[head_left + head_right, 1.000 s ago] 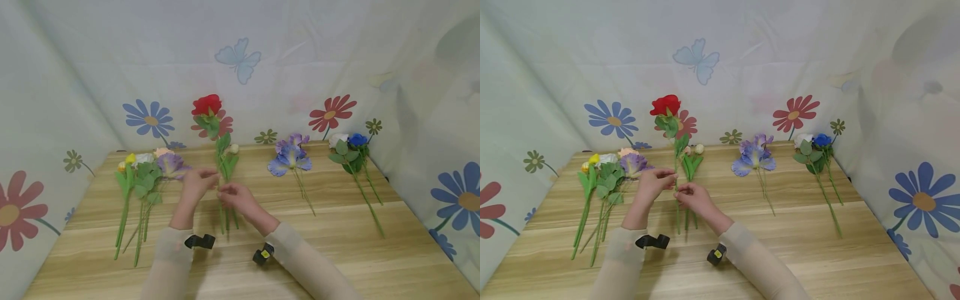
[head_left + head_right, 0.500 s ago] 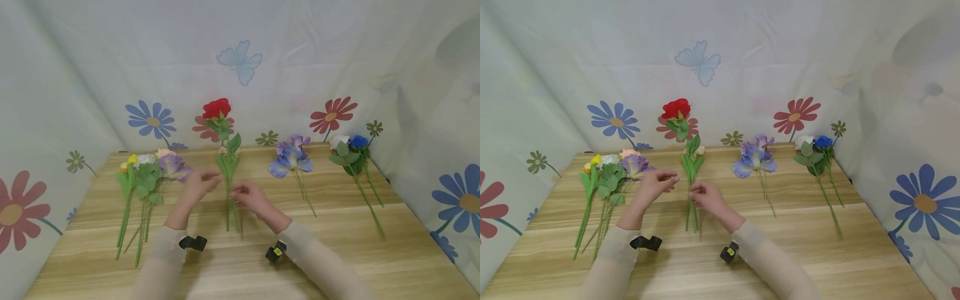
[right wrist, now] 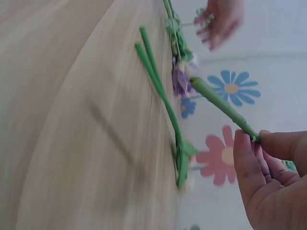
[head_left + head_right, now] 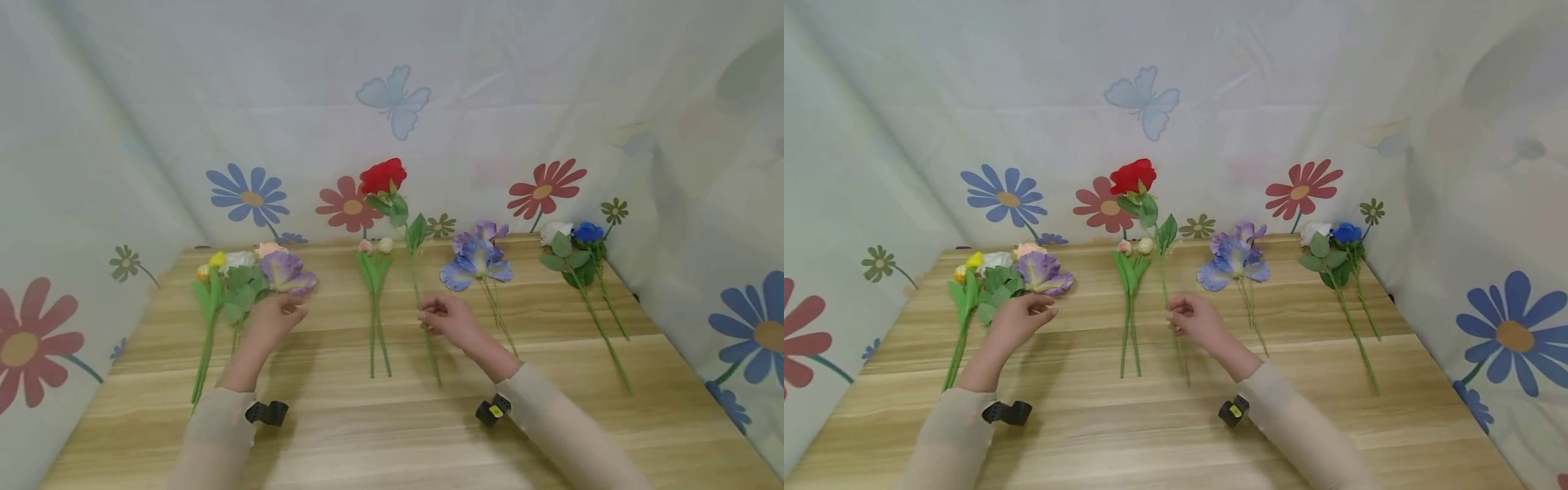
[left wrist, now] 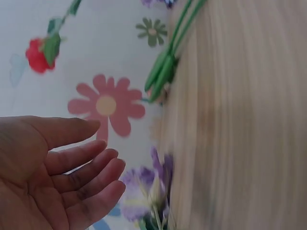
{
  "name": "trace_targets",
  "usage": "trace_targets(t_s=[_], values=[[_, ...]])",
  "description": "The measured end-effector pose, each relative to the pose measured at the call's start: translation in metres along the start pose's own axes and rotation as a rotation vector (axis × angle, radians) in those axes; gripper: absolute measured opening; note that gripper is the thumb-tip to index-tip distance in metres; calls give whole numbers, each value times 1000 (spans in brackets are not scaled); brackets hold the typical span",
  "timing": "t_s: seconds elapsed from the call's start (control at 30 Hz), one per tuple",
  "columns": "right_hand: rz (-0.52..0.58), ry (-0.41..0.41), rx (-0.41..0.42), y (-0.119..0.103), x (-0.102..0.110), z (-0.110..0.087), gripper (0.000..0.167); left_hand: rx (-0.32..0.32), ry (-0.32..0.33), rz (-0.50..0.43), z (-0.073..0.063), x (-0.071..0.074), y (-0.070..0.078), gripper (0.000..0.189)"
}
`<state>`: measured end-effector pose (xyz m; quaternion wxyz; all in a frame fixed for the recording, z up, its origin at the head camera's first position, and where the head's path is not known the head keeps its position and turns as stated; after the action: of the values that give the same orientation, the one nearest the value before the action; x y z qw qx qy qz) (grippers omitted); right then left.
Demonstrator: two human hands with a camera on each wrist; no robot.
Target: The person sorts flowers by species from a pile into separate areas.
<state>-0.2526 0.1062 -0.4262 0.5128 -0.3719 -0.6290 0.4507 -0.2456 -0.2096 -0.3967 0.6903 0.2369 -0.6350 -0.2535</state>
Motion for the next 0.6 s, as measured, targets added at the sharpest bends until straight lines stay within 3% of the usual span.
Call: trace_targets(t_s=[0.37,0.6], values=[[-119,52,28,15,59,-24,33,69,63,208,-15,35,-66,40],[-209,108,-9,29,97,-37,37,116,48,267,-21,40,-91,38]])
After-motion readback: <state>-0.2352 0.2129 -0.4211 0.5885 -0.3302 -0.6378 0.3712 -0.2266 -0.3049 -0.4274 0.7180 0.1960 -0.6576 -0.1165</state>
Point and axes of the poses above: each hand's wrist, its own z-axis towards the middle knuckle, its own x-axis out of the back of the hand, y = z × x, the point moved 7 cm from there along z, towards the middle knuckle, and after that the axes turned 6 degrees about y, right-handed, at the moved point
